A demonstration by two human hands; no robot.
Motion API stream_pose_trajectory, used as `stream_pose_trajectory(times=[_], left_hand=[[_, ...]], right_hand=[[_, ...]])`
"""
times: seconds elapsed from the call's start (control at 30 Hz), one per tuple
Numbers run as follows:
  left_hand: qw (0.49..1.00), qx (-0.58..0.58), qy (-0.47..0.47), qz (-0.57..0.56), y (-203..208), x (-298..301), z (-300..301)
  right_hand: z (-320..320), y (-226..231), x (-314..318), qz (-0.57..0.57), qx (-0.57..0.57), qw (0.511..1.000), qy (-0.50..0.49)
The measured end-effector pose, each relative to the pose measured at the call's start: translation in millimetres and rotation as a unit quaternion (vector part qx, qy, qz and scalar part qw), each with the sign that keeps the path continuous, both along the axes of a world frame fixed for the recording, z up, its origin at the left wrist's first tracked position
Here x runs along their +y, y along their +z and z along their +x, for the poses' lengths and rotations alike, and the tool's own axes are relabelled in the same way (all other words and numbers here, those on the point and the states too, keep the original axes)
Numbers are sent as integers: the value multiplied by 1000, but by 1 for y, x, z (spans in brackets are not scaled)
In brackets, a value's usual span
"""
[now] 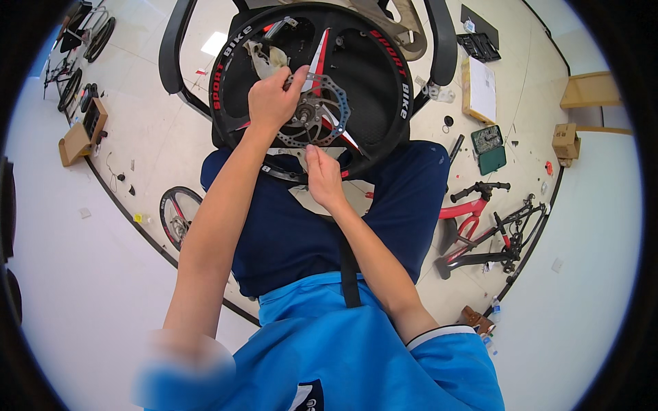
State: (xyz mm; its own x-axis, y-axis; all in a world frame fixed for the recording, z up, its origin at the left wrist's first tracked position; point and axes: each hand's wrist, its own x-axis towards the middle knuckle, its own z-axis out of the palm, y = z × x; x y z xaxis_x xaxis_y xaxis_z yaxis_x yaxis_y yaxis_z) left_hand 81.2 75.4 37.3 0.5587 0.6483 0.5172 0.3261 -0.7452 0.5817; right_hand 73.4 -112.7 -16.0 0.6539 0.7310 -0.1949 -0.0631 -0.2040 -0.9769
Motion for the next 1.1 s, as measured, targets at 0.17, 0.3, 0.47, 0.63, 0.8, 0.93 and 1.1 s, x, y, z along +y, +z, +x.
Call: stream_pose_trajectory(times=[0.17, 0.3, 0.47, 0.63, 0.8, 0.93, 1.1], left_hand=[[1000, 10, -1, -7, 1, 0, -1], [1000, 16, 1, -7, 1, 0, -1], [1000, 11, 1, -3, 1, 1, -1], [1000, 7, -2, -8, 0, 1, 1], [1000, 2, -2, -5, -1, 1, 0], [1000, 3, -2, -7, -2, 2, 0], [1000, 9, 1, -14, 0, 1, 1]], right_hand=[[1, 1, -2, -26, -12, 999, -14], [1, 6, 3, -25, -59, 998, -30], [1, 12, 3, -29, -103, 994, -38], [-3, 11, 2, -18, -101, 994, -33], [-3, 12, 3, -13, -121, 992, -30], [0, 14, 4, -29, -115, 993, -18], [-7, -9, 8, -3, -62, 998, -17]])
